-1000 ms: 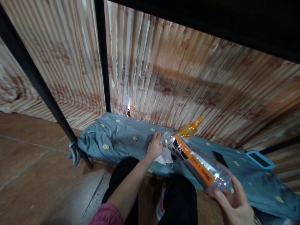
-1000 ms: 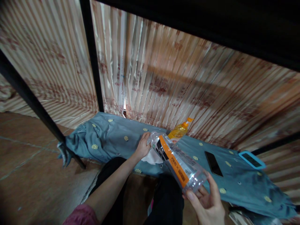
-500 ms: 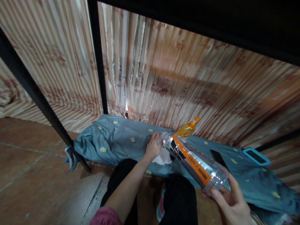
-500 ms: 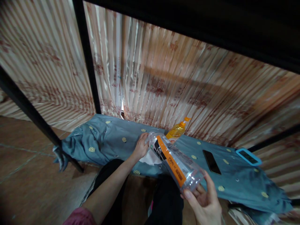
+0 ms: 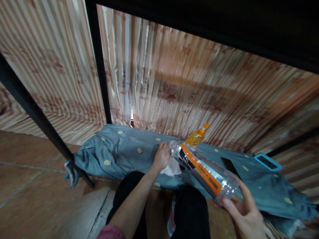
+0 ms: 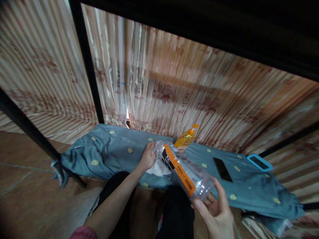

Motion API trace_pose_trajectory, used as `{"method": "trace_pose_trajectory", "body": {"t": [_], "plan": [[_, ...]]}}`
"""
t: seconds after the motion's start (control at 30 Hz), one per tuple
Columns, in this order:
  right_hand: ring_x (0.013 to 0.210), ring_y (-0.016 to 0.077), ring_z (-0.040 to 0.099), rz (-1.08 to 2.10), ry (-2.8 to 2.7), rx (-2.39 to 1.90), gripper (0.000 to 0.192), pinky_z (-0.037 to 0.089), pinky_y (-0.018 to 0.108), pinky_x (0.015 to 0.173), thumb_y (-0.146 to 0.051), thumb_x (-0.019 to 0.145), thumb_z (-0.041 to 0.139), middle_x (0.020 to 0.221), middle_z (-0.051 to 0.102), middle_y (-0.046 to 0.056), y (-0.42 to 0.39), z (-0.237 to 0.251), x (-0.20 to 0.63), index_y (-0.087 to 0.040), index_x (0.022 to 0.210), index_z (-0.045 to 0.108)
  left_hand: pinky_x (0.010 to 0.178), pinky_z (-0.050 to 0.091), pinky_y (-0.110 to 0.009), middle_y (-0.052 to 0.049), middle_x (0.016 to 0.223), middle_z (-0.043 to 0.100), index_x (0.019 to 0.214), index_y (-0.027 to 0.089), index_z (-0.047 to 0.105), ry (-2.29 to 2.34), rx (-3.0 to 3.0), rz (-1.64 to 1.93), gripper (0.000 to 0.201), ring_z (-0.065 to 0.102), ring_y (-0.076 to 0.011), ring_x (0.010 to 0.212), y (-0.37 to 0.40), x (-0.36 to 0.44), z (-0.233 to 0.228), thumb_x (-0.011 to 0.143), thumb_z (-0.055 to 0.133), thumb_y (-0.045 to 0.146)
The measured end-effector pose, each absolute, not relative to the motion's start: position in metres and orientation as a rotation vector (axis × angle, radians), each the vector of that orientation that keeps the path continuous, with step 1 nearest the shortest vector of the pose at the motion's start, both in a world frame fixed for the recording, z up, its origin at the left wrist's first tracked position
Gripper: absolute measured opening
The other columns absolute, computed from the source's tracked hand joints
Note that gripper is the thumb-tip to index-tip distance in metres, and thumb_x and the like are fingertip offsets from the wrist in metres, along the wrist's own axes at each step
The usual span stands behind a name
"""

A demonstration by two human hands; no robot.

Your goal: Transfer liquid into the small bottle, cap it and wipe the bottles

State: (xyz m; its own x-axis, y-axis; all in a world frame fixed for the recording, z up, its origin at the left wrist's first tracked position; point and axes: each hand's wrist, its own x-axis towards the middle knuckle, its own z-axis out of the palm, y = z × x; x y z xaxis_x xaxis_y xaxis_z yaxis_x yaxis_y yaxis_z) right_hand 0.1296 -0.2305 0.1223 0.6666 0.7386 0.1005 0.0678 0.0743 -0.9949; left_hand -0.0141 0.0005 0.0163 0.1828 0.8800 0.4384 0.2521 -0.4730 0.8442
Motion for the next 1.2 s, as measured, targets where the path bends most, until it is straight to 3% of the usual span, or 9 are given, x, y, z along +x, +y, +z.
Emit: {"method": "trace_pose_trajectory", "body": {"t": [0.13, 0.37, 0.83, 1.2], "plan": [[0.081, 0.0259, 0.075, 0.598, -0.736, -1.402, 0.102, 0.061, 0.027, 0.060, -0.042, 0.064, 0.089, 0.111, 0.077, 0.010, -0.231, 0.118, 0.139, -0.023, 0.152, 0.040, 0.112, 0.045, -0.047, -0.013, 0.125, 0.060, 0.120, 0.018, 0.061, 1.048, 1.863, 1.302, 0.031, 0.057, -0.0250, 0.120, 0.001, -0.016, 0.017, 0.090, 0.053, 0.022], [0.089, 0.0329, 0.076, 0.662, -0.790, -1.418, 0.115, 0.064, 0.033, 0.062, -0.039, 0.060, 0.092, 0.114, 0.077, 0.013, -0.232, 0.108, 0.161, -0.023, 0.156, 0.032, 0.112, 0.044, -0.048, -0.013, 0.125, 0.061, 0.121, 0.018, 0.061, 1.050, 1.857, 1.304, 0.033, 0.058, -0.0261, 0.121, 0.001, -0.017, 0.019, 0.088, 0.053, 0.020], [0.105, 0.0299, 0.073, 0.666, -0.871, -1.395, 0.082, 0.063, 0.029, 0.076, -0.033, 0.068, 0.089, 0.127, 0.072, 0.010, -0.236, 0.106, 0.166, -0.028, 0.140, 0.050, 0.110, 0.046, -0.048, -0.012, 0.124, 0.062, 0.118, 0.020, 0.062, 1.023, 1.837, 1.318, 0.029, 0.058, -0.0250, 0.119, 0.000, -0.020, 0.022, 0.090, 0.053, 0.022], [0.109, 0.0310, 0.072, 0.612, -0.898, -1.418, 0.077, 0.062, 0.030, 0.084, -0.033, 0.068, 0.089, 0.128, 0.072, 0.009, -0.237, 0.114, 0.164, -0.029, 0.138, 0.057, 0.111, 0.045, -0.043, -0.012, 0.125, 0.061, 0.120, 0.018, 0.061, 1.048, 1.835, 1.243, 0.031, 0.058, -0.0244, 0.122, -0.002, -0.022, 0.027, 0.089, 0.054, 0.020]]}}
